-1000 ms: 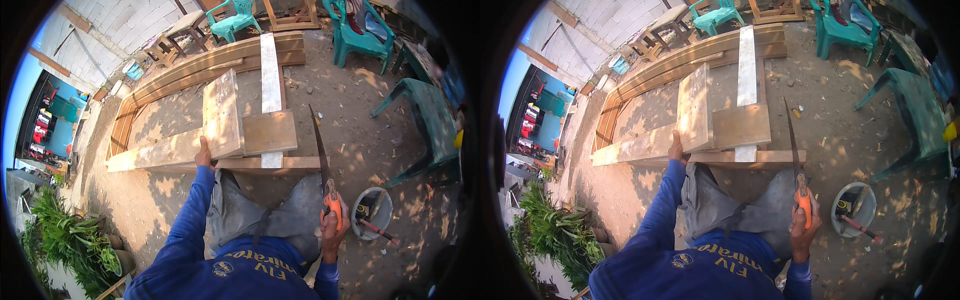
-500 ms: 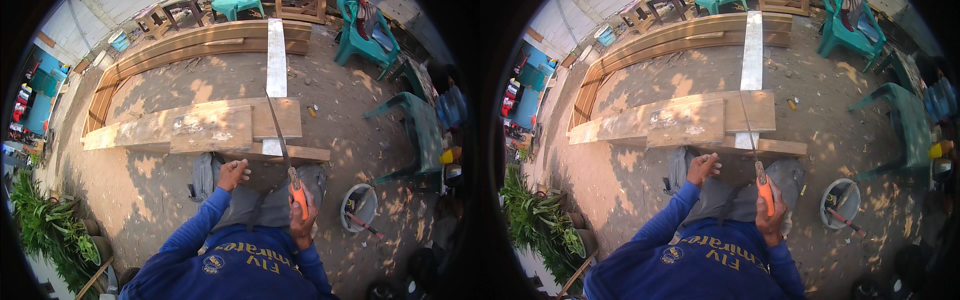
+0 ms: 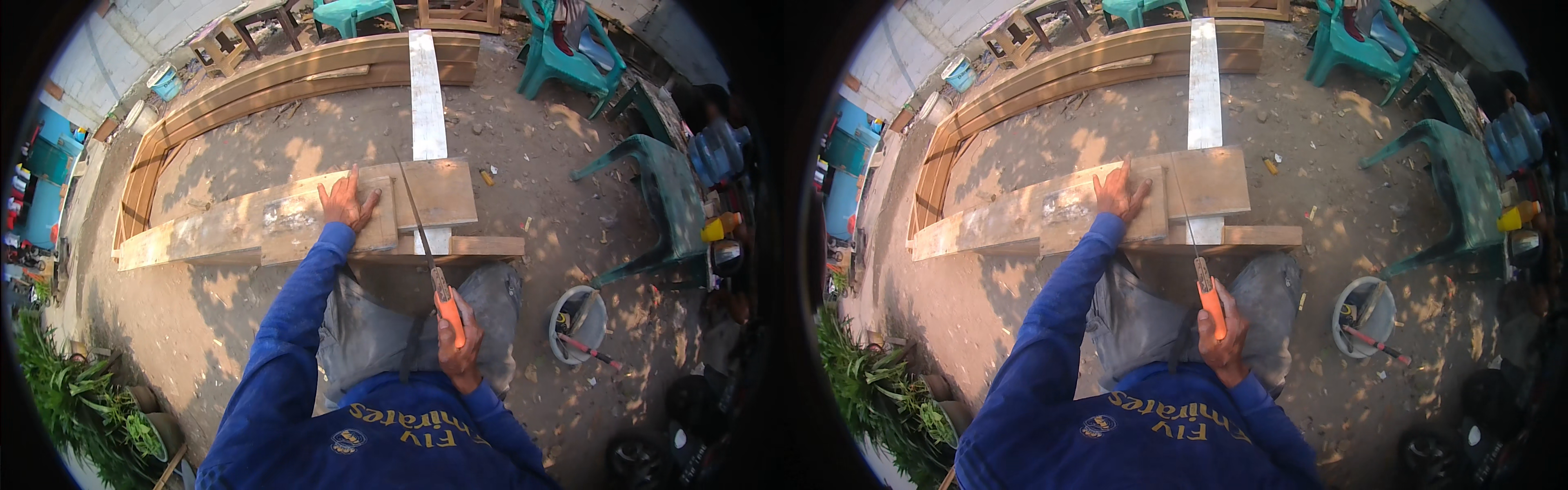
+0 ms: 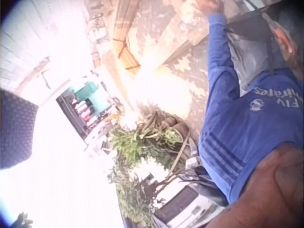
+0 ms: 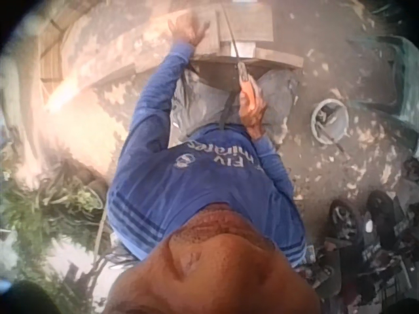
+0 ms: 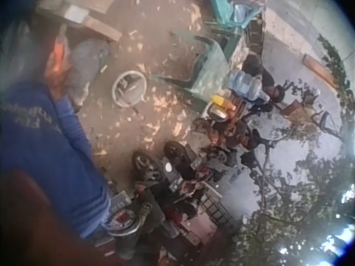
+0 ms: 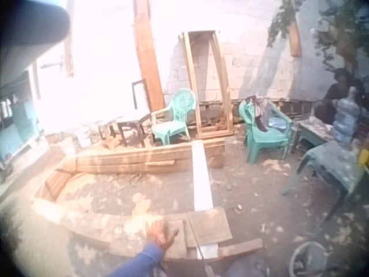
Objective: The person measures and marks a wooden plank using a tape measure and a pen, and then saws the plank along the marked line with a hand saw.
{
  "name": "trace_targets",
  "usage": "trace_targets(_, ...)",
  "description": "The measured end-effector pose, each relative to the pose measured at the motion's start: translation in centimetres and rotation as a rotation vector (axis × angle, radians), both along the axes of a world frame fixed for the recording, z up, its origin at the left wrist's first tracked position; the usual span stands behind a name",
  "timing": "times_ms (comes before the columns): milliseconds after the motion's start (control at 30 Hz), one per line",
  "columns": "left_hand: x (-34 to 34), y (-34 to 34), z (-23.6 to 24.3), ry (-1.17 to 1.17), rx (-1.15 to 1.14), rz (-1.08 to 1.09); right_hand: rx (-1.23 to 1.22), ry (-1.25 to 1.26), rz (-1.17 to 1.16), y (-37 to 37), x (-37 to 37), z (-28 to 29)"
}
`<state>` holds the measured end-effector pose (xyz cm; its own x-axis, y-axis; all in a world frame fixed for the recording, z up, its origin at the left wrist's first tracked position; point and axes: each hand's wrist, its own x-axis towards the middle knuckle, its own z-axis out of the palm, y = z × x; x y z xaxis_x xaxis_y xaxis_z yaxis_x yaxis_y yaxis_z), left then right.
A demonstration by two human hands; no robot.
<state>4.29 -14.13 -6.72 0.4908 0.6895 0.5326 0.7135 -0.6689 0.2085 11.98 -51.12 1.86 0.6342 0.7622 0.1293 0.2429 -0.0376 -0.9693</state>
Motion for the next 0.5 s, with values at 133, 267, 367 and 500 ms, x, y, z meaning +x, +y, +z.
trace_targets(133,0.8,-2.0,0.7,0.005,-0.084,-0.003,-0.018,0.044,-0.017,0.3,-0.3,0.0)
trace_targets(267,0.2,-2.6,1.2,-0.054,0.007,0.014,0.011,0.005,-0.001,1.2,-0.9,-0.6)
trace_targets(367,0.5,-2.5,1.7,-0.047,-0.023,0.031,0.062,-0.022,0.0,2.0,-1.2,-0.5)
trace_targets(500,0.1,-2.0,1.2,-0.048,-0.042,0.035,0.074,-0.005,0.034,2.9,-1.4,0.1)
